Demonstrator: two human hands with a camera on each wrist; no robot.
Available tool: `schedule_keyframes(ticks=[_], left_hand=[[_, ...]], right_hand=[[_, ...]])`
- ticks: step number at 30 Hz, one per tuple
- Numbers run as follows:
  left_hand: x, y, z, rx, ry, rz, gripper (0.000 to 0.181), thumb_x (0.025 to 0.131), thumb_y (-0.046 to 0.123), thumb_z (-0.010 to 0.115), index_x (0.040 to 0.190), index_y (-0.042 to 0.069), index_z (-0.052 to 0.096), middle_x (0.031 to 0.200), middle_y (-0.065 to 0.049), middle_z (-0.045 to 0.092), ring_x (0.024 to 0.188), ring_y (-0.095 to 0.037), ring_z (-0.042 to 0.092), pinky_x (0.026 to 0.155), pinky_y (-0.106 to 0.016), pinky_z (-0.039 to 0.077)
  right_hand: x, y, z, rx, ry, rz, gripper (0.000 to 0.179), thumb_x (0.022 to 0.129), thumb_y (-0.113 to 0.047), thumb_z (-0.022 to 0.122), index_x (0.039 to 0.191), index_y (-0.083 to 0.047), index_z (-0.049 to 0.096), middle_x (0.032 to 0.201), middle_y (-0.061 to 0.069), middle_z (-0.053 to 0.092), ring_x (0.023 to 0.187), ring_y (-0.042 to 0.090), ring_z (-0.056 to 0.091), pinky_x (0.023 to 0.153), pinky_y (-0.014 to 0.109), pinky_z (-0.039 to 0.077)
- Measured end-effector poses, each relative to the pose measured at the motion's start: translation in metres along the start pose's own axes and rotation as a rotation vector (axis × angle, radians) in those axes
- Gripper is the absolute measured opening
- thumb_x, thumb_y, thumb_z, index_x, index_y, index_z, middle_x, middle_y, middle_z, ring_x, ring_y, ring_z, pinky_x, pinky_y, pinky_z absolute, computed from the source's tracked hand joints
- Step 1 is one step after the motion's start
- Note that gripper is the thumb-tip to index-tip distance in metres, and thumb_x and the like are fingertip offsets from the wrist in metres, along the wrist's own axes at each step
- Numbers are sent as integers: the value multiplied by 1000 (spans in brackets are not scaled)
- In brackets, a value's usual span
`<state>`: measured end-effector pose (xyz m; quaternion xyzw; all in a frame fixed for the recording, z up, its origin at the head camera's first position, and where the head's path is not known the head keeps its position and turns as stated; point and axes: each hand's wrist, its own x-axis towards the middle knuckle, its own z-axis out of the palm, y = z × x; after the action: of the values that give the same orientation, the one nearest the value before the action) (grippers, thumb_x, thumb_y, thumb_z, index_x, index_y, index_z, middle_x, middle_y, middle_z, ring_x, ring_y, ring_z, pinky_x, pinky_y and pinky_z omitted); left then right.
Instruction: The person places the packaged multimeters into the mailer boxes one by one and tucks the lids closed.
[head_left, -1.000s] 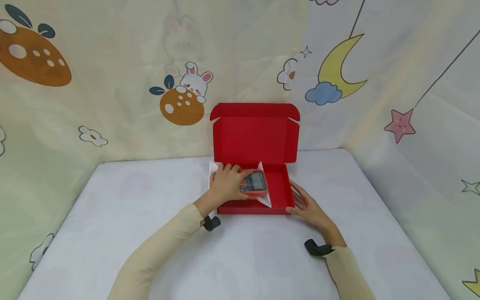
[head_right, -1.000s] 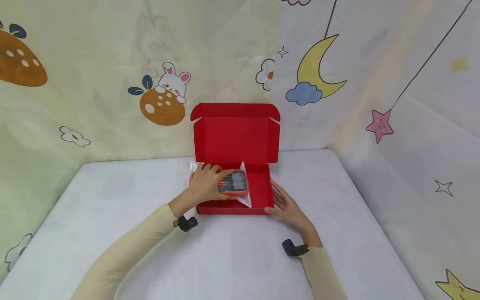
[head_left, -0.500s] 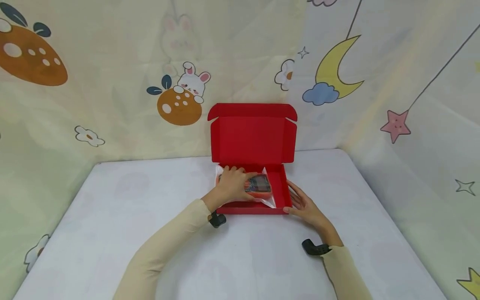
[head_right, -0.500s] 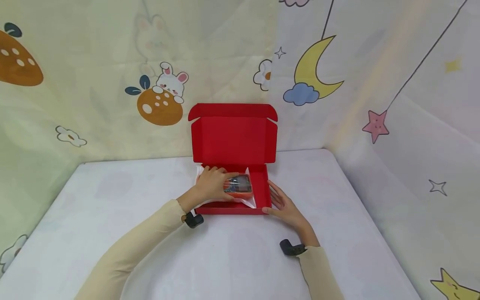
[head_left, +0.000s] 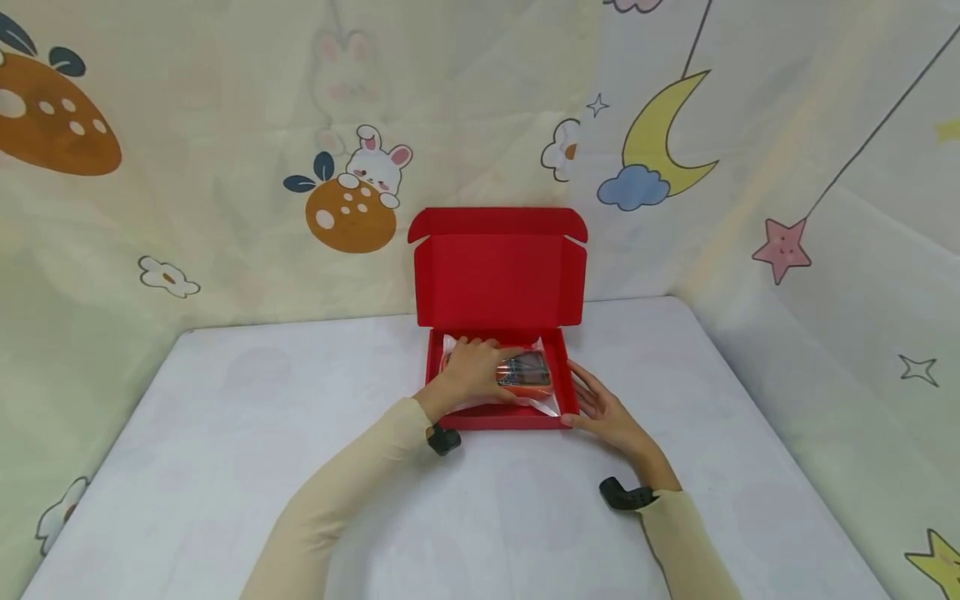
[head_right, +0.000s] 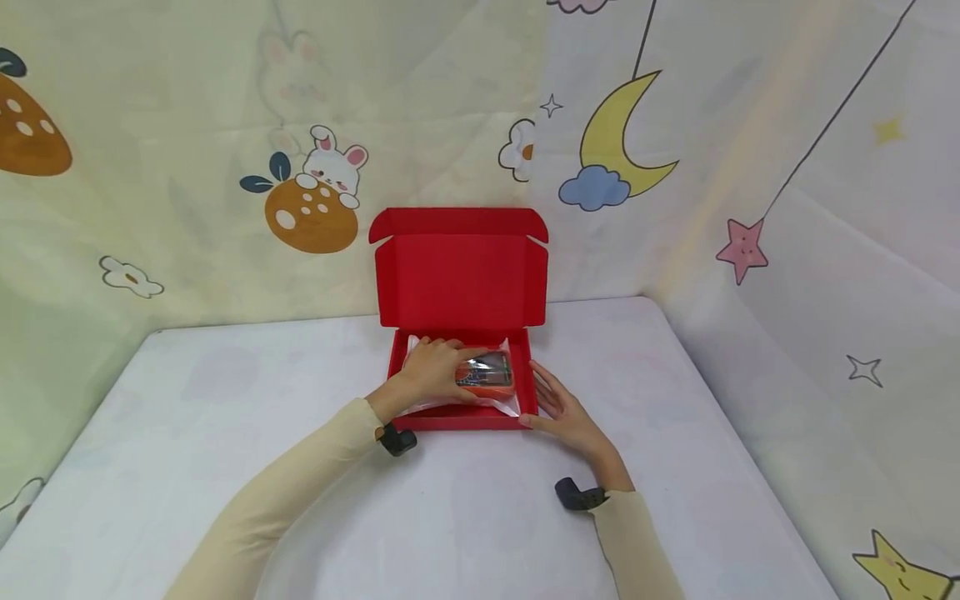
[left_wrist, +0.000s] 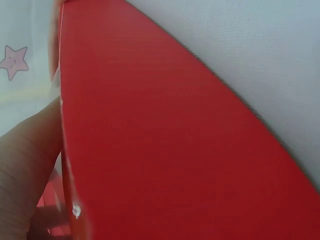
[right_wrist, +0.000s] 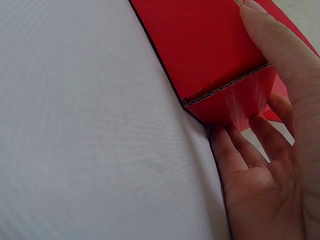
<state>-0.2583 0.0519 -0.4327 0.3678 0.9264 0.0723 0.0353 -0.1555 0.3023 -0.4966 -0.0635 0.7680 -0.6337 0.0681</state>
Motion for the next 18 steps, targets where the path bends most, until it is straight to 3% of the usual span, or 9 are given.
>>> schedule_keyframes(ticks=[12, 18], left_hand=[[2, -4, 14, -117, -34, -5, 89, 73, 59, 76, 149, 32, 39, 138, -5, 52, 122, -22, 49, 105, -48, 40], [1, -10, 18, -144, -50, -9, 96, 75, 61, 74, 153, 30, 27, 145, -4, 43, 130, -24, 41, 110, -49, 33]], right_hand=[[-3, -1, 1, 13, -8, -13, 90, 84, -15, 76, 156, -25, 22, 161, 13, 19, 145, 39, 23, 95, 26, 48], [-1, -4, 2, 5, -16, -7, 88, 86, -15, 75, 156, -25, 22, 162, 12, 19, 146, 38, 22, 96, 26, 47]])
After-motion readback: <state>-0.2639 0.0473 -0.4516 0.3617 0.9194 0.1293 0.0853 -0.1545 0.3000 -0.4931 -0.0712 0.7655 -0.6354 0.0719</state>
